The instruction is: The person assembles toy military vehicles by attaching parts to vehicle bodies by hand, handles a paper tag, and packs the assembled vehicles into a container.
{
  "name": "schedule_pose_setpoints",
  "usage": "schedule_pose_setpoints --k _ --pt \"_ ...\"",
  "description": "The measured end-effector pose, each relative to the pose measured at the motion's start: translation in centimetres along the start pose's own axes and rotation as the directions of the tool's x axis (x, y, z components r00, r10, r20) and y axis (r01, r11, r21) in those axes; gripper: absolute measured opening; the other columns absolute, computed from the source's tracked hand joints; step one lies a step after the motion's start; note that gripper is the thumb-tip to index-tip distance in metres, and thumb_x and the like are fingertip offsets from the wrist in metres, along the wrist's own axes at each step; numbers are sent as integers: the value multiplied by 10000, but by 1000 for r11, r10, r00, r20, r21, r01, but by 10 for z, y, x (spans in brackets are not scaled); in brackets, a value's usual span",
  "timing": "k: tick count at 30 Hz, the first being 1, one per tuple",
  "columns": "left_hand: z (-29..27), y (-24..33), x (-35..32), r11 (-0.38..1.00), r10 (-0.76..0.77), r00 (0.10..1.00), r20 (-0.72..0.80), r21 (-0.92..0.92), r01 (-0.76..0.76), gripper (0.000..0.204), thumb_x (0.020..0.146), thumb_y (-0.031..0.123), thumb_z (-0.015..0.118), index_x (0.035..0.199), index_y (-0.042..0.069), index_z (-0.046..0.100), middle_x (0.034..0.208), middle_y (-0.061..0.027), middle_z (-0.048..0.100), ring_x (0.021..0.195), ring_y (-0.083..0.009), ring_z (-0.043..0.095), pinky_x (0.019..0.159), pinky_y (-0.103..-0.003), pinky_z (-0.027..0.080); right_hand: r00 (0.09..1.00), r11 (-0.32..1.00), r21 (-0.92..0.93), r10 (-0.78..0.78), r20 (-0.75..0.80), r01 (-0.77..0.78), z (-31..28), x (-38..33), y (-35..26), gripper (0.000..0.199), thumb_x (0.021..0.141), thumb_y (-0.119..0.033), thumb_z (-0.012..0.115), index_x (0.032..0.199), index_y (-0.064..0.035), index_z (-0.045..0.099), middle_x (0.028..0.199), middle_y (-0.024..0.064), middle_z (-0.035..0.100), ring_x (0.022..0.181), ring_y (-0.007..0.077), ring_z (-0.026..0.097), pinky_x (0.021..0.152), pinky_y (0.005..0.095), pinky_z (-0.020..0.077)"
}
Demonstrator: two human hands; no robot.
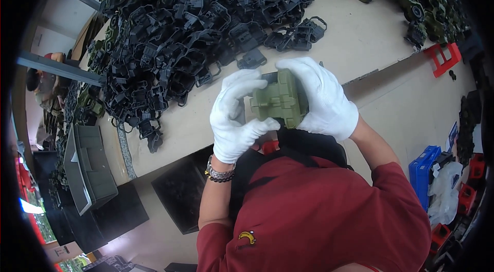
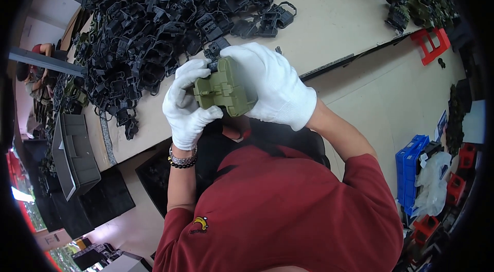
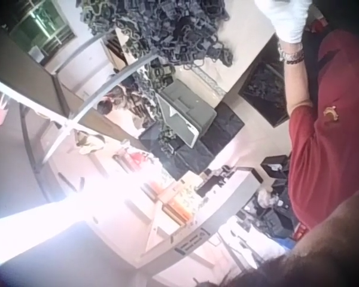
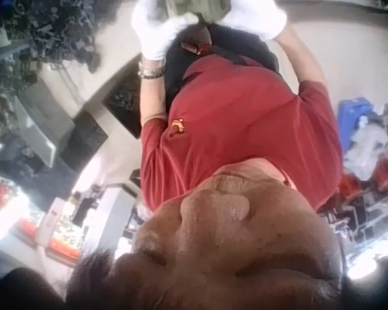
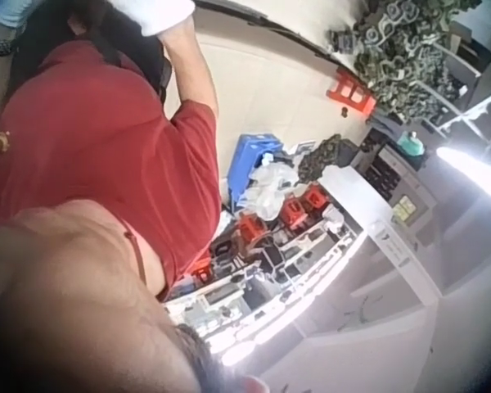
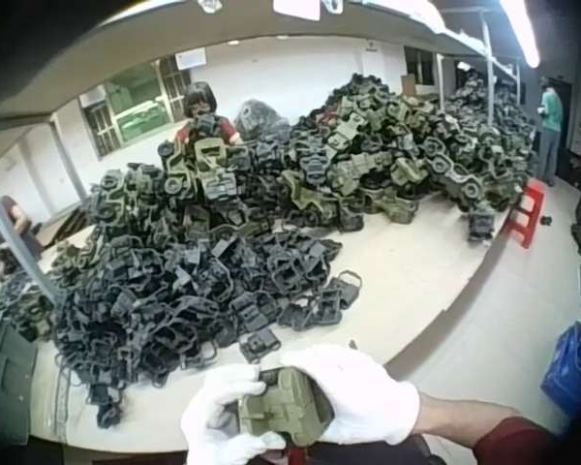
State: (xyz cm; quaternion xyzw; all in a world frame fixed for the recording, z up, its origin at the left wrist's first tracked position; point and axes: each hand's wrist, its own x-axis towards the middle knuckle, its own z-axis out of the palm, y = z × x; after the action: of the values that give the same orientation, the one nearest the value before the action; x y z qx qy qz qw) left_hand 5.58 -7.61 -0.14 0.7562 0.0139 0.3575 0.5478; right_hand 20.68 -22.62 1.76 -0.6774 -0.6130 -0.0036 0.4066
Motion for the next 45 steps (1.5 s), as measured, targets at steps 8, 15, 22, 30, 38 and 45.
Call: schedule_pose_setpoints --k 8,15,22,30,38,45 --pt "19 2 9 955 192 979 -64 241 -172 615 589 283 894 1097 27 662 1087 -140 653 1063 -308 593 888 -392 500 998 996 69 -60 -8 60 -9 4 15 796 591 -207 862 1280 -96 477 1139 128 568 973 381 606 813 449 513" --pt "32 19 32 996 88 993 -84 15 -87 1129 425 470 948 1355 3 510 1276 -183 578 1132 -323 581 976 -415 476 986 864 474 146 80 -167 -29 5 31 1038 500 -224 937 1377 -71 402 1306 112 520 1205 305 540 1012 397 450" --pt "38 31 33 965 -63 997 49 258 49 1205 385 392 995 1381 -20 457 1253 -108 565 1103 -216 585 964 -352 498 955 335 898 183 235 -285 -16 -5 43 1299 430 -230 997 1502 -63 283 1421 71 468 1288 214 482 1090 380 414" --pt "54 31 23 887 121 991 -61 454 -80 812 574 360 915 1206 16 538 1077 -140 613 971 -342 600 828 -426 503 957 -26 989 252 144 -143 13 -7 28 1089 626 -480 875 1473 -55 340 1400 118 490 1276 244 517 1082 404 443" --pt "66 11 18 831 274 959 -72 519 -199 755 541 291 916 1150 14 566 1032 -147 622 891 -299 654 799 -380 537 979 25 1000 203 -3 -2 30 -20 48 882 745 -491 787 1410 -56 406 1332 161 519 1232 258 548 1064 393 461" --pt "63 11 21 854 159 985 -61 510 -106 752 573 210 870 1199 -8 514 1034 -158 607 891 -343 631 795 -398 519 951 31 999 308 13 -24 21 -11 35 1119 641 -512 857 1502 -47 314 1435 185 457 1319 293 473 1130 423 374"
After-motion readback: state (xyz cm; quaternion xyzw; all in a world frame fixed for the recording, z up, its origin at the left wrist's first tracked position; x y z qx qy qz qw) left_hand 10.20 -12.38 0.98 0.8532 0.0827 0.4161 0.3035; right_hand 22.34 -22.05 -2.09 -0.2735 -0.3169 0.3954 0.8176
